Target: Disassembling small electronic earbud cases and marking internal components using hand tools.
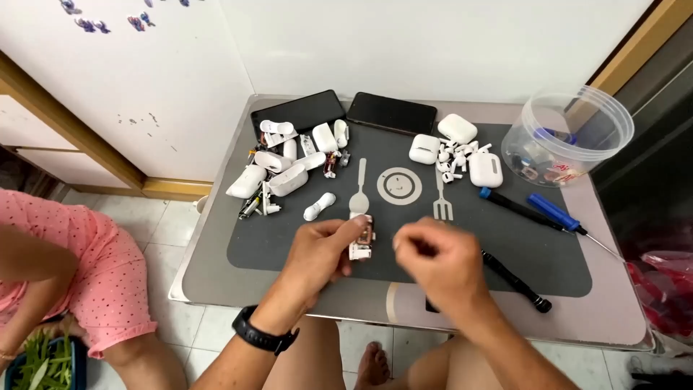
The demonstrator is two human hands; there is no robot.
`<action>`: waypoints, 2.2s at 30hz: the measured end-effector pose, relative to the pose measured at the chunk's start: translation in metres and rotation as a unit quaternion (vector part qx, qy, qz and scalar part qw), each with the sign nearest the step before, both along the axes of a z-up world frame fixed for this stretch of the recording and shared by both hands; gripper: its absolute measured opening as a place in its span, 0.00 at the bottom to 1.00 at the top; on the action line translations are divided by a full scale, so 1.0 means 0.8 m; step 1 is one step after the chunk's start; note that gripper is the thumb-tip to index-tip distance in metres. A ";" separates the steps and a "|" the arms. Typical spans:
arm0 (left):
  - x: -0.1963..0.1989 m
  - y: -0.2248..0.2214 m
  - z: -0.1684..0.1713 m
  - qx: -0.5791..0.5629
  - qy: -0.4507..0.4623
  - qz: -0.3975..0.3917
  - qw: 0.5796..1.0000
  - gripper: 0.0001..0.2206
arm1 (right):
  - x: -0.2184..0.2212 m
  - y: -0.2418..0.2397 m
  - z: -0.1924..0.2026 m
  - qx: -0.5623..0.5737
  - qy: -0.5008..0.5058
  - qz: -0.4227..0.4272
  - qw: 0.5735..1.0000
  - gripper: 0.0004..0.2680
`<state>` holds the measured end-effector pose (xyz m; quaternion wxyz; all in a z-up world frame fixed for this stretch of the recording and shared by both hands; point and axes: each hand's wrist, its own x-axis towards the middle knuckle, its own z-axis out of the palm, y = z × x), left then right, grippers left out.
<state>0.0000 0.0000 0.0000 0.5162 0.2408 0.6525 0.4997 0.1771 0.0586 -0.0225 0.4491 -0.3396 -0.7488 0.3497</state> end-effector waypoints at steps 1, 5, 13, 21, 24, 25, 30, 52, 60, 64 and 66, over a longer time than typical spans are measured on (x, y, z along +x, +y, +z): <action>-0.001 -0.003 -0.003 0.001 0.000 -0.001 1.000 0.16 | 0.000 0.020 -0.001 0.001 0.000 -0.001 1.000 0.04; -0.001 -0.013 -0.020 0.078 0.038 0.041 0.995 0.10 | -0.006 0.096 -0.008 -0.100 -0.238 -0.077 0.963 0.06; -0.001 -0.022 -0.047 0.180 0.043 0.029 0.982 0.16 | -0.027 0.153 0.026 -0.215 -0.346 0.006 0.913 0.07; -0.002 -0.027 -0.058 0.261 0.026 0.034 0.964 0.14 | -0.009 0.134 0.050 -0.194 -0.321 -0.068 0.925 0.05; -0.001 -0.037 -0.057 0.246 0.069 -0.062 0.965 0.19 | 0.051 0.100 0.033 -0.018 -0.434 -0.114 0.893 0.09; 0.002 -0.040 -0.052 0.244 0.068 -0.056 0.966 0.19 | 0.072 0.085 0.026 -0.017 -0.437 -0.108 0.893 0.09; 0.005 -0.059 -0.034 0.299 0.511 -0.110 0.798 0.09 | 0.153 0.017 0.005 -0.102 -0.632 -0.196 0.743 0.23; -0.016 -0.082 -0.047 0.311 0.532 -0.130 0.777 0.15 | 0.052 -0.097 0.065 0.087 -0.189 -0.123 0.970 0.06; -0.018 -0.083 -0.040 0.312 0.526 -0.136 0.780 0.12 | 0.028 -0.097 0.054 0.089 -0.138 -0.087 0.983 0.04; -0.018 -0.083 -0.039 0.314 0.528 -0.130 0.778 0.11 | 0.025 -0.096 0.050 0.095 -0.137 -0.094 0.982 0.05; -0.019 -0.084 -0.039 0.314 0.528 -0.136 0.777 0.11 | 0.026 -0.095 0.047 0.095 -0.145 -0.098 0.980 0.05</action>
